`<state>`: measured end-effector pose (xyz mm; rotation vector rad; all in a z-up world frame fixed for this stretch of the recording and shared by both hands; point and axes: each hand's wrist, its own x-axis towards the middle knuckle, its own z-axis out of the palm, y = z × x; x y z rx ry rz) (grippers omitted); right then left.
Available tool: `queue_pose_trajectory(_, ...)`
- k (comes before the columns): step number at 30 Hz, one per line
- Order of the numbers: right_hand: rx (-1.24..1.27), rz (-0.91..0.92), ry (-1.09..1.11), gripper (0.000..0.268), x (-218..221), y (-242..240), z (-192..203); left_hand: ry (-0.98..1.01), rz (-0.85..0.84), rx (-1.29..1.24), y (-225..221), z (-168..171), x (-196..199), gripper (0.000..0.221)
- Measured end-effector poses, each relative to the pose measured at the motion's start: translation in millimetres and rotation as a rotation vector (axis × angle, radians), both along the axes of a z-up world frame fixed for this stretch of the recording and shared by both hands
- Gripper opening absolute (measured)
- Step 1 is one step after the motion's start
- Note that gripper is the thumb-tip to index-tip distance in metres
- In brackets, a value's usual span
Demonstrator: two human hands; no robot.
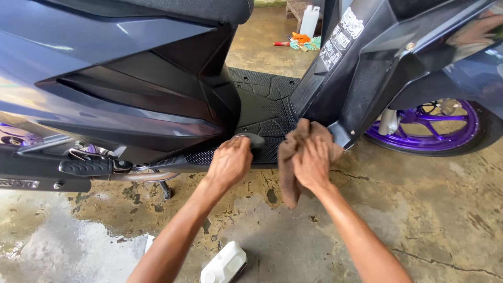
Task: The person wipes the floorboard and side panels of a dark blue scooter using a brown cloth. They move from the footrest area to the rear side panel and then back to the front, rubbing the surfaces to remove dirt.
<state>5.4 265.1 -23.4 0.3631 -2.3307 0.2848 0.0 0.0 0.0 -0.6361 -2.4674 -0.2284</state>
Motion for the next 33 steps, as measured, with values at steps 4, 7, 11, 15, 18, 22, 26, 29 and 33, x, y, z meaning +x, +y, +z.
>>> queue_pose_trajectory(4,-0.013,0.122,-0.067,0.047,10,-82,43,-0.118,0.157,0.156,-10,71,33,0.027)
queue_pose_trajectory(7,0.198,0.177,0.032,0.042,28,-143,72,-0.151,0.164,0.365,-19,98,37,0.037)
queue_pose_trajectory(11,0.017,0.329,-0.311,0.063,28,-155,48,0.123,0.204,0.241,-24,102,39,0.039)
queue_pose_trajectory(15,-0.022,0.550,0.213,0.051,17,-102,42,-0.018,0.119,0.296,-18,93,24,0.033)
queue_pose_trajectory(18,0.004,0.275,-0.336,0.060,10,-29,47,-0.127,-0.001,0.354,-4,77,15,0.030)
queue_pose_trajectory(22,0.091,0.037,-0.625,0.066,-53,8,15,-0.196,0.079,0.235,-1,64,31,0.033)
queue_pose_trajectory(26,-0.002,0.005,-0.773,0.069,-49,-53,70,-0.193,0.231,-0.121,8,80,59,0.058)
queue_pose_trajectory(29,0.004,0.117,-0.786,0.066,-39,-81,81,-0.244,0.287,-0.302,11,66,67,0.077)
queue_pose_trajectory(33,0.078,0.422,-0.570,0.064,-30,-63,38,-0.063,0.113,-0.355,-2,43,54,0.071)
